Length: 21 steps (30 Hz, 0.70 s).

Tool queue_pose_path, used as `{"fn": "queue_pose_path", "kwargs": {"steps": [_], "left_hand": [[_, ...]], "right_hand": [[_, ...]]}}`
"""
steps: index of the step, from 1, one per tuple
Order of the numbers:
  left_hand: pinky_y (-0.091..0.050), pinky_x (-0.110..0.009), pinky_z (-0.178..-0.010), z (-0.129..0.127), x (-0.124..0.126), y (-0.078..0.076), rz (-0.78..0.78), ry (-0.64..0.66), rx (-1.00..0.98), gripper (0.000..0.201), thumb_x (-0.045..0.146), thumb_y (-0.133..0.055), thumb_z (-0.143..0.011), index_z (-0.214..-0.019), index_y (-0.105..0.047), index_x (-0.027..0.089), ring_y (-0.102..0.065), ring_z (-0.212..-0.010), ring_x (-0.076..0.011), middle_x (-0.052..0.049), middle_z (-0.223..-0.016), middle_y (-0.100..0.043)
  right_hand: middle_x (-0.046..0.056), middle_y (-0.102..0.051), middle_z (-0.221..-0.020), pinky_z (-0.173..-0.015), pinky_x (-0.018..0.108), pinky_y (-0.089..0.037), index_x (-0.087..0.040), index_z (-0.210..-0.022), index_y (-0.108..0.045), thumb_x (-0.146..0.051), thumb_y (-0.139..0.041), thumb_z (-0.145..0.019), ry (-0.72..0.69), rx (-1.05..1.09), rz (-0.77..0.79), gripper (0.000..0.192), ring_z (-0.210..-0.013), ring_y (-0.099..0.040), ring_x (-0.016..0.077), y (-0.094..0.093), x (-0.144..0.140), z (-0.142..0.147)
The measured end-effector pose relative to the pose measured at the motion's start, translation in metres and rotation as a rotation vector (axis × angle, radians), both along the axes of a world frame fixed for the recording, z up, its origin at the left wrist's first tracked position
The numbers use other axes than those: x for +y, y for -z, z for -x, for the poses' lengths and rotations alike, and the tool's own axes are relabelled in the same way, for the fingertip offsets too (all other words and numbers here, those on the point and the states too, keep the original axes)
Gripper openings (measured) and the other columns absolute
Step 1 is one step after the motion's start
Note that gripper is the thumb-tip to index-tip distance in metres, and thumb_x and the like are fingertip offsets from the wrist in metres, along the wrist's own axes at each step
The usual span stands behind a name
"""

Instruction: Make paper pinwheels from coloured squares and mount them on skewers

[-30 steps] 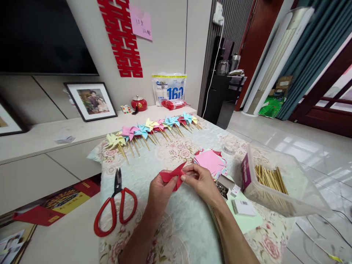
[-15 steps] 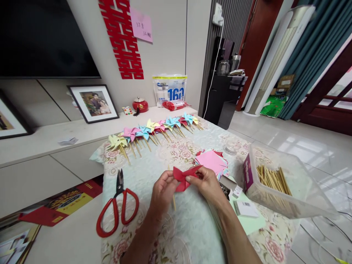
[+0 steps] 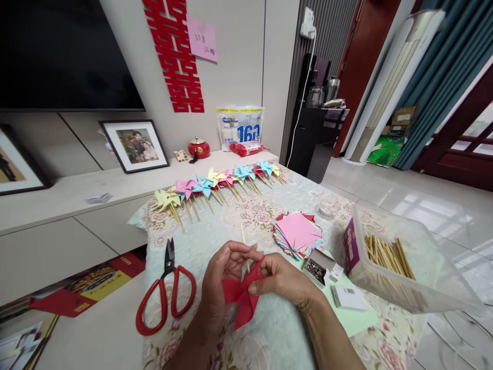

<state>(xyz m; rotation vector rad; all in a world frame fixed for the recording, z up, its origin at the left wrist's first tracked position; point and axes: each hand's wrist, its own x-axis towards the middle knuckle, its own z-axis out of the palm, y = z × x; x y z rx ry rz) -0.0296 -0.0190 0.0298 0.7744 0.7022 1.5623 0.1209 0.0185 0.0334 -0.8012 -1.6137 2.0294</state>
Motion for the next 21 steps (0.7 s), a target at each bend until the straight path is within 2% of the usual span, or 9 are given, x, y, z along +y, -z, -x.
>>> {"fn": "queue_pose_path", "kwargs": {"steps": [4, 6, 9, 11, 13, 17, 21], "left_hand": [[-0.043, -0.047, -0.106, 0.004, 0.004, -0.004, -0.004, -0.007, -0.221, 0.031, 0.043, -0.059, -0.085, -0.079, -0.073, 0.016, -0.073, -0.081, -0.0243, -0.01, -0.072, -0.076], [-0.047, -0.047, -0.102, 0.009, 0.008, -0.003, 0.04, -0.096, -0.358, 0.025, 0.039, -0.063, -0.081, -0.075, -0.072, 0.017, -0.072, -0.077, -0.0218, -0.007, -0.07, -0.074], [-0.055, -0.036, -0.085, 0.016, 0.014, 0.002, 0.164, -0.264, -0.493, 0.012, 0.029, -0.073, -0.074, -0.076, -0.071, 0.017, -0.068, -0.074, -0.0155, -0.001, -0.074, -0.072], [-0.055, -0.03, -0.077, 0.015, 0.017, 0.006, 0.243, -0.298, -0.474, 0.019, 0.025, -0.078, -0.069, -0.085, -0.072, 0.016, -0.068, -0.074, -0.0137, -0.001, -0.081, -0.072], [-0.054, -0.029, -0.074, 0.012, 0.017, 0.008, 0.281, -0.251, -0.398, 0.03, 0.025, -0.083, -0.066, -0.092, -0.072, 0.014, -0.069, -0.076, -0.0151, -0.004, -0.085, -0.073], [-0.054, -0.027, -0.067, 0.005, 0.014, 0.007, 0.259, -0.159, -0.297, 0.038, 0.03, -0.086, -0.064, -0.095, -0.073, 0.012, -0.067, -0.064, -0.0135, -0.002, -0.072, -0.069], [-0.046, -0.02, -0.053, 0.007, 0.011, 0.001, 0.243, -0.202, -0.262, 0.037, 0.029, -0.086, -0.063, -0.094, -0.074, 0.014, -0.058, -0.054, -0.0075, 0.001, -0.074, -0.065]], "right_hand": [[-0.003, -0.058, -0.065, -0.056, 0.021, -0.035, -0.013, -0.07, -0.069, -0.032, -0.087, -0.065, -0.009, 0.05, -0.005, 0.026, -0.06, -0.046, 0.0093, 0.005, 0.002, -0.002], [-0.003, -0.058, -0.065, -0.056, 0.02, -0.036, -0.013, -0.071, -0.069, -0.031, -0.088, -0.064, 0.003, 0.065, 0.005, 0.028, -0.06, -0.047, 0.009, 0.005, 0.002, -0.002], [-0.002, -0.059, -0.066, -0.055, 0.02, -0.037, -0.012, -0.07, -0.068, -0.032, -0.089, -0.063, -0.009, 0.061, 0.015, 0.03, -0.06, -0.048, 0.0088, 0.003, 0.001, -0.002], [-0.002, -0.059, -0.066, -0.055, 0.02, -0.037, -0.012, -0.07, -0.067, -0.033, -0.089, -0.063, -0.025, 0.057, 0.016, 0.031, -0.06, -0.048, 0.0088, 0.002, -0.001, -0.001], [-0.002, -0.059, -0.067, -0.055, 0.019, -0.036, -0.012, -0.069, -0.066, -0.033, -0.089, -0.063, -0.043, 0.053, 0.016, 0.032, -0.061, -0.048, 0.0087, 0.001, -0.002, 0.001], [-0.001, -0.062, -0.071, -0.059, 0.021, -0.04, -0.012, -0.072, -0.067, -0.033, -0.089, -0.065, -0.065, 0.061, 0.006, 0.031, -0.065, -0.052, 0.0102, 0.003, -0.002, 0.001], [0.004, -0.068, -0.094, -0.076, 0.027, -0.048, -0.015, -0.08, -0.071, -0.029, -0.087, -0.069, -0.036, 0.075, -0.074, 0.024, -0.085, -0.061, 0.016, 0.003, 0.002, -0.008]]}}
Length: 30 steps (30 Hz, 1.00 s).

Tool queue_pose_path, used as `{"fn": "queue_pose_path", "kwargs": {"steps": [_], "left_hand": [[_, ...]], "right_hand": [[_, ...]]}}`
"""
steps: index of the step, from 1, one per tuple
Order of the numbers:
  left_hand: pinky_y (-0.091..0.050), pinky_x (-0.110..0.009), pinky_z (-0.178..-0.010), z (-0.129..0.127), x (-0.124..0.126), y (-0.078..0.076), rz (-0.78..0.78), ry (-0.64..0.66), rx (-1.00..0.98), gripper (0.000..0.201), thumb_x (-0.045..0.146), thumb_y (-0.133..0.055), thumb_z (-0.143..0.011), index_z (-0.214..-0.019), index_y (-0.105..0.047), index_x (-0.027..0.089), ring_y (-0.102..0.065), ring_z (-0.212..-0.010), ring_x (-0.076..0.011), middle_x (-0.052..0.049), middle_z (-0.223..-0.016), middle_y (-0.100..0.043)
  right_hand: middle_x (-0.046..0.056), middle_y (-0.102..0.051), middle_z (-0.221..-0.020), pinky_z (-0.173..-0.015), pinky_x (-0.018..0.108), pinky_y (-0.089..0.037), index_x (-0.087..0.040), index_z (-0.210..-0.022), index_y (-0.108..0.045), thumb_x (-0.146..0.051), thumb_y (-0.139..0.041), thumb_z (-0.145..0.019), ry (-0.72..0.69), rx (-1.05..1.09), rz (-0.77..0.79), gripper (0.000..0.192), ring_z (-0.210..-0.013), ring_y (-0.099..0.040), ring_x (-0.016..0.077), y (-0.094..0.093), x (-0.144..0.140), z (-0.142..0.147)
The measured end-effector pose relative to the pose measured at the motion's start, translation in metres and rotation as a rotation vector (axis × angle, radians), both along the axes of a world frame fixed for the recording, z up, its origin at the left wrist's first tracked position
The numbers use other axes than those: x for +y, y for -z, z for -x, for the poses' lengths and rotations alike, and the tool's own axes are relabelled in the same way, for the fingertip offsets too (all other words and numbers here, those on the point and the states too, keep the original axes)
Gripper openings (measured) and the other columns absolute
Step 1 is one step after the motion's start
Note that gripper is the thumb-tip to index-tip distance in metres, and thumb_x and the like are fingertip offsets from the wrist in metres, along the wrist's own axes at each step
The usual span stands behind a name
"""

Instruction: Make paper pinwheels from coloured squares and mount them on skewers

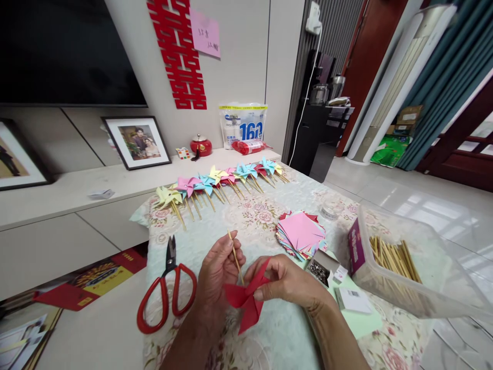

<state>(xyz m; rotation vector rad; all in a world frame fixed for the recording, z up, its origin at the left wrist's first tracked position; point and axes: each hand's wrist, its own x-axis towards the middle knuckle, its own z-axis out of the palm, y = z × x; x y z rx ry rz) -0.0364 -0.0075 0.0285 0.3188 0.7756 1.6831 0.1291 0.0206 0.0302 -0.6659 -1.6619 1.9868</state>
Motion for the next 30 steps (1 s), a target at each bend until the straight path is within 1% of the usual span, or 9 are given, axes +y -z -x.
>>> {"fn": "queue_pose_path", "kwargs": {"steps": [3, 7, 9, 12, 17, 21, 24, 27, 30], "left_hand": [[-0.036, -0.017, -0.045, 0.0, -0.002, -0.003, 0.028, -0.003, 0.073, 0.033, 0.028, -0.085, -0.063, -0.091, -0.075, 0.013, -0.052, -0.051, -0.0048, 0.0, -0.075, -0.064], [-0.033, -0.016, -0.045, -0.004, -0.005, -0.005, 0.079, 0.054, 0.138, 0.031, 0.028, -0.083, -0.066, -0.092, -0.075, 0.014, -0.048, -0.049, -0.0039, 0.001, -0.07, -0.062], [-0.031, -0.016, -0.045, -0.007, -0.006, -0.005, 0.075, 0.066, 0.174, 0.029, 0.03, -0.082, -0.067, -0.09, -0.074, 0.014, -0.045, -0.047, -0.0035, 0.002, -0.066, -0.061], [-0.03, -0.017, -0.045, -0.008, -0.007, -0.007, 0.06, 0.09, 0.198, 0.029, 0.033, -0.083, -0.066, -0.087, -0.074, 0.014, -0.04, -0.045, -0.003, 0.002, -0.062, -0.061], [-0.035, -0.018, -0.048, -0.009, -0.009, -0.008, 0.072, 0.135, 0.185, 0.029, 0.032, -0.084, -0.065, -0.085, -0.074, 0.014, -0.046, -0.05, -0.0056, 0.001, -0.065, -0.062], [-0.04, -0.018, -0.054, -0.009, -0.01, -0.005, 0.052, 0.121, 0.232, 0.026, 0.031, -0.082, -0.068, -0.085, -0.077, 0.012, -0.049, -0.056, -0.0072, 0.001, -0.062, -0.06], [-0.042, -0.019, -0.057, -0.01, -0.011, -0.006, 0.022, 0.121, 0.243, 0.026, 0.031, -0.082, -0.069, -0.086, -0.077, 0.013, -0.051, -0.058, -0.0075, 0.001, -0.066, -0.062], [-0.043, -0.02, -0.059, -0.011, -0.012, -0.009, -0.003, 0.117, 0.233, 0.025, 0.031, -0.083, -0.068, -0.085, -0.074, 0.015, -0.054, -0.061, -0.0088, 0.001, -0.068, -0.065], [-0.04, -0.02, -0.055, -0.012, -0.012, -0.011, -0.005, 0.133, 0.257, 0.024, 0.033, -0.083, -0.067, -0.08, -0.073, 0.014, -0.051, -0.055, -0.0082, 0.001, -0.063, -0.064]], "right_hand": [[0.004, -0.067, -0.1, -0.079, 0.028, -0.048, -0.016, -0.08, -0.07, -0.026, -0.085, -0.073, 0.097, 0.032, -0.058, 0.02, -0.09, -0.062, 0.0161, -0.003, 0.002, -0.008], [-0.001, -0.064, -0.078, -0.065, 0.023, -0.044, -0.018, -0.079, -0.066, -0.028, -0.083, -0.076, 0.2, 0.053, -0.09, 0.02, -0.071, -0.059, 0.0119, -0.01, -0.001, -0.012], [-0.002, -0.064, -0.075, -0.063, 0.023, -0.042, -0.018, -0.08, -0.065, -0.03, -0.083, -0.078, 0.234, 0.053, -0.141, 0.021, -0.069, -0.057, 0.0113, -0.013, -0.005, -0.01], [-0.001, -0.065, -0.079, -0.067, 0.024, -0.043, -0.018, -0.081, -0.066, -0.033, -0.079, -0.082, 0.286, 0.032, -0.265, 0.02, -0.073, -0.057, 0.0123, -0.017, -0.01, -0.005], [0.001, -0.066, -0.081, -0.072, 0.028, -0.046, -0.02, -0.086, -0.067, -0.034, -0.069, -0.092, 0.34, 0.004, -0.521, 0.015, -0.075, -0.06, 0.0145, -0.022, -0.014, 0.0], [0.003, -0.067, -0.085, -0.074, 0.029, -0.046, -0.02, -0.087, -0.067, -0.026, -0.061, -0.097, 0.394, 0.019, -0.777, 0.013, -0.081, -0.062, 0.0158, -0.027, -0.013, 0.004], [0.003, -0.065, -0.087, -0.075, 0.029, -0.046, -0.02, -0.088, -0.067, -0.02, -0.061, -0.096, 0.452, 0.006, -0.943, 0.01, -0.085, -0.062, 0.0163, -0.027, -0.011, 0.005], [0.004, -0.064, -0.09, -0.076, 0.03, -0.047, -0.021, -0.089, -0.068, -0.019, -0.062, -0.094, 0.509, -0.034, -1.025, 0.008, -0.087, -0.062, 0.0173, -0.025, -0.01, 0.006], [0.005, -0.063, -0.091, -0.076, 0.032, -0.048, -0.022, -0.089, -0.069, -0.019, -0.063, -0.093, 0.555, -0.058, -1.048, 0.008, -0.087, -0.062, 0.0183, -0.024, -0.01, 0.005]]}}
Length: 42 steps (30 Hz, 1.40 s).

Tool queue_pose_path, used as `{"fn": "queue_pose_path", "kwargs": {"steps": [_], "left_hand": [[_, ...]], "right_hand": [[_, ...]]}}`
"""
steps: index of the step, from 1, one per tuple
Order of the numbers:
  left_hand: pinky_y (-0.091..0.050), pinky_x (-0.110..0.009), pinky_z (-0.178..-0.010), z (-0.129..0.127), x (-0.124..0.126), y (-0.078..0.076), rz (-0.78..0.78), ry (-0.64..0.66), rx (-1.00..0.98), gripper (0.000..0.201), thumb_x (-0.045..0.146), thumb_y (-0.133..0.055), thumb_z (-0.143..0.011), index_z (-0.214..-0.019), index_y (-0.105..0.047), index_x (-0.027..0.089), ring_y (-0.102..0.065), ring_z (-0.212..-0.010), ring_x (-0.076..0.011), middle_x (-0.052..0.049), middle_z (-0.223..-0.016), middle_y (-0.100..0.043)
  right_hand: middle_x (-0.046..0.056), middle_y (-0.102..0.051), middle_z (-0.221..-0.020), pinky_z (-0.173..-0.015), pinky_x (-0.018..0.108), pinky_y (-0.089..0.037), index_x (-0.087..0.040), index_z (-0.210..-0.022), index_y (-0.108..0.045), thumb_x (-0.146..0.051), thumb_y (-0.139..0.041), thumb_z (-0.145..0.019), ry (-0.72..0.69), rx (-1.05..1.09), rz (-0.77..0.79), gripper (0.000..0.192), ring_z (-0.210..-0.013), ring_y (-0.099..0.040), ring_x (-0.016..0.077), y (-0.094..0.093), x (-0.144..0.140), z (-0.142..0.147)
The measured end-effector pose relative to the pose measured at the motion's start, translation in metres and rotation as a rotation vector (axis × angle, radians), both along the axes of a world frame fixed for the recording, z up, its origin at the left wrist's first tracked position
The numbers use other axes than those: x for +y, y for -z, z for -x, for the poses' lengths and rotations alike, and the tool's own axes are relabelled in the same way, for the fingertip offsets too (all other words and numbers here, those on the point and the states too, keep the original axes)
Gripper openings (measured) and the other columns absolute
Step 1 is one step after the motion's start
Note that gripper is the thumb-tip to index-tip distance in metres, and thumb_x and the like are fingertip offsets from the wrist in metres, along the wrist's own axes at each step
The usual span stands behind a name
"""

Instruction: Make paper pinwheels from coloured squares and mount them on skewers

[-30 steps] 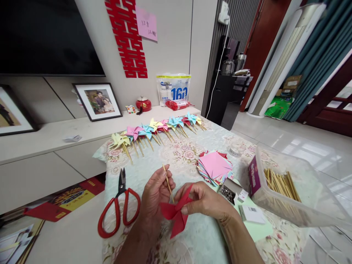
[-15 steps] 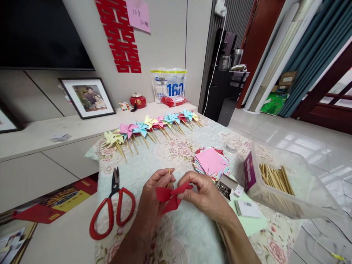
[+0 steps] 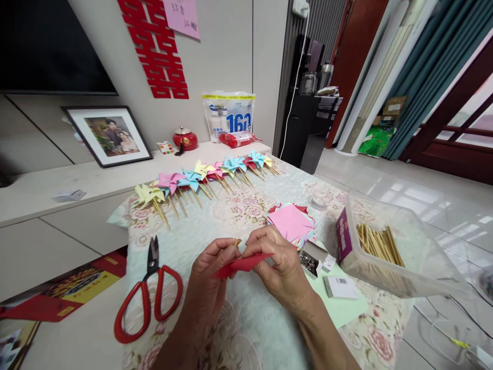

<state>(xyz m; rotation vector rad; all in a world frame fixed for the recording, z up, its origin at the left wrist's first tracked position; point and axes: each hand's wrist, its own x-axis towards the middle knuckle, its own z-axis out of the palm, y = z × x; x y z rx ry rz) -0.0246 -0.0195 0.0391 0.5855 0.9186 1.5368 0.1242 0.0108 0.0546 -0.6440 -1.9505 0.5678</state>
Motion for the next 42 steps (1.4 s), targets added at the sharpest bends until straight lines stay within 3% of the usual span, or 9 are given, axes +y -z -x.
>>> {"fn": "queue_pose_path", "kwargs": {"steps": [5, 17, 26, 42], "left_hand": [[-0.035, -0.02, -0.051, -0.001, 0.0, 0.001, 0.009, 0.021, 0.018, 0.024, 0.033, -0.083, -0.068, -0.079, -0.075, 0.014, -0.046, -0.052, -0.0067, 0.001, -0.061, -0.064], [-0.046, -0.024, -0.067, -0.002, -0.002, 0.005, -0.102, 0.012, 0.106, 0.019, 0.034, -0.083, -0.071, -0.079, -0.078, 0.018, -0.061, -0.068, -0.0131, -0.003, -0.075, -0.074], [-0.044, -0.023, -0.061, -0.002, -0.001, 0.009, -0.166, 0.026, 0.219, 0.017, 0.035, -0.077, -0.077, -0.078, -0.077, 0.018, -0.057, -0.063, -0.0125, -0.002, -0.068, -0.069], [-0.043, -0.023, -0.058, -0.006, -0.007, -0.005, -0.144, -0.044, 0.27, 0.015, 0.031, -0.078, -0.075, -0.073, -0.075, 0.017, -0.056, -0.058, -0.0124, -0.002, -0.064, -0.068]], "right_hand": [[0.004, -0.063, -0.09, -0.074, 0.032, -0.048, -0.022, -0.089, -0.069, -0.017, -0.064, -0.092, 0.018, 0.032, -0.001, 0.009, -0.086, -0.062, 0.0182, 0.001, 0.001, -0.001], [0.004, -0.064, -0.086, -0.07, 0.031, -0.051, -0.023, -0.087, -0.072, -0.022, -0.065, -0.091, 0.07, 0.099, 0.001, 0.008, -0.081, -0.063, 0.0182, -0.001, 0.0, 0.001], [0.004, -0.064, -0.082, -0.068, 0.03, -0.05, -0.022, -0.083, -0.07, -0.027, -0.065, -0.093, 0.069, 0.091, -0.005, 0.012, -0.076, -0.063, 0.0175, -0.005, -0.001, 0.001], [0.005, -0.067, -0.082, -0.068, 0.031, -0.051, -0.023, -0.083, -0.071, -0.031, -0.063, -0.095, 0.046, 0.091, 0.023, 0.016, -0.075, -0.064, 0.0182, -0.004, -0.001, 0.0]]}}
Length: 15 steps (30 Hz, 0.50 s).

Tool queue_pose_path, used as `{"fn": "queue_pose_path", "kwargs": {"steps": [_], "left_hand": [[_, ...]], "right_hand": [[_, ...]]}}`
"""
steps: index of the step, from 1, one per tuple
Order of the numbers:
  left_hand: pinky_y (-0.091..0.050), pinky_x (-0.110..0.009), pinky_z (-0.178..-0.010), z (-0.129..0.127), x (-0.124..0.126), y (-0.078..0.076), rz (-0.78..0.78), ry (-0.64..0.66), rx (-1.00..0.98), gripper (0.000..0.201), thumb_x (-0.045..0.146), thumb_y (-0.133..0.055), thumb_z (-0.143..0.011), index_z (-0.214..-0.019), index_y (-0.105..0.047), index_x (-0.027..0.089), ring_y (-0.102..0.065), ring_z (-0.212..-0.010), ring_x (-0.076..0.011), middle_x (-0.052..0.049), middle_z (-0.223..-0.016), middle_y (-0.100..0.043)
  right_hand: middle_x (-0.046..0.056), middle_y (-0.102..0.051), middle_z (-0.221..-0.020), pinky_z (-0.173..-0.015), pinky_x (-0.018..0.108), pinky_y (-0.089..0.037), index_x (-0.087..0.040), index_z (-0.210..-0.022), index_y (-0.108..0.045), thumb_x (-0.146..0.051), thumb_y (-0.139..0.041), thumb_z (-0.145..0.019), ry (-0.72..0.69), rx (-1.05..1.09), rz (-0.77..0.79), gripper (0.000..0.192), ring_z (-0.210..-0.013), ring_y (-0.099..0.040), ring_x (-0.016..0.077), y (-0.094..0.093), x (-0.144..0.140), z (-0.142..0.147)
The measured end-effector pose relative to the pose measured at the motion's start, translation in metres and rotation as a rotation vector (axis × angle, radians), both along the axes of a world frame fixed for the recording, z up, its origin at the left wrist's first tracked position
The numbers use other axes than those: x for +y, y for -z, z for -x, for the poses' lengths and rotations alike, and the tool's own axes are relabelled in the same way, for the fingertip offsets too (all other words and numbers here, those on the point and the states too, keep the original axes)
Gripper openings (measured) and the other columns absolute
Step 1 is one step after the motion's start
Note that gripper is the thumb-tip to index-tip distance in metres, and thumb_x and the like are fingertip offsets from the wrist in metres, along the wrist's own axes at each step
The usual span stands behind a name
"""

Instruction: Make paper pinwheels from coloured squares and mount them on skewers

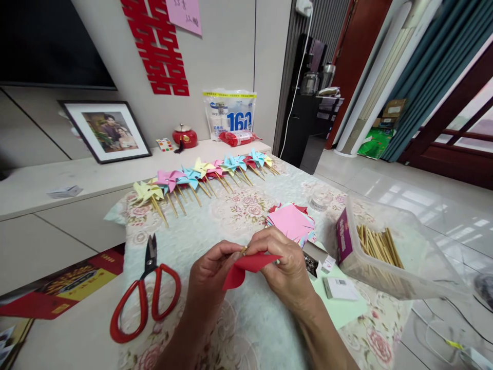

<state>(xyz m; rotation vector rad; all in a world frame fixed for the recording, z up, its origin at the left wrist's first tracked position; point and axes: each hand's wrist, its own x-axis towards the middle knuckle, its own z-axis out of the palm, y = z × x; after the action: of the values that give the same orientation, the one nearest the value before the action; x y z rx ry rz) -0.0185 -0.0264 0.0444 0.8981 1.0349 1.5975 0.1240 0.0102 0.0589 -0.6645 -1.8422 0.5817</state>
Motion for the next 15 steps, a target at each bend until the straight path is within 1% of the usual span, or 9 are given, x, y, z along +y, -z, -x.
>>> {"fn": "queue_pose_path", "kwargs": {"steps": [3, 7, 15], "left_hand": [[-0.043, -0.023, -0.057, 0.0001, 0.0, 0.0003, -0.012, -0.018, 0.043, 0.016, 0.033, -0.078, -0.074, -0.072, -0.075, 0.017, -0.056, -0.057, -0.0126, -0.002, -0.064, -0.066], [-0.043, -0.023, -0.057, -0.0002, 0.0003, 0.0022, -0.046, -0.048, 0.095, 0.015, 0.031, -0.077, -0.076, -0.071, -0.075, 0.018, -0.056, -0.058, -0.0124, -0.002, -0.066, -0.066], [-0.042, -0.022, -0.057, -0.0015, 0.0004, 0.0083, -0.046, -0.056, 0.095, 0.015, 0.031, -0.075, -0.077, -0.073, -0.074, 0.018, -0.054, -0.058, -0.012, -0.002, -0.066, -0.065]], "right_hand": [[0.005, -0.067, -0.081, -0.068, 0.032, -0.052, -0.023, -0.083, -0.071, -0.034, -0.061, -0.096, 0.004, -0.014, -0.008, 0.02, -0.076, -0.065, 0.0185, -0.0002, -0.0001, -0.0004], [0.005, -0.067, -0.082, -0.068, 0.032, -0.052, -0.023, -0.084, -0.071, -0.034, -0.061, -0.096, 0.003, -0.031, -0.01, 0.019, -0.076, -0.065, 0.0183, -0.0003, -0.0002, -0.0008], [0.005, -0.068, -0.085, -0.071, 0.033, -0.052, -0.023, -0.087, -0.071, -0.028, -0.061, -0.096, -0.025, -0.023, -0.007, 0.015, -0.08, -0.066, 0.0187, 0.0015, -0.0006, -0.0014]]}}
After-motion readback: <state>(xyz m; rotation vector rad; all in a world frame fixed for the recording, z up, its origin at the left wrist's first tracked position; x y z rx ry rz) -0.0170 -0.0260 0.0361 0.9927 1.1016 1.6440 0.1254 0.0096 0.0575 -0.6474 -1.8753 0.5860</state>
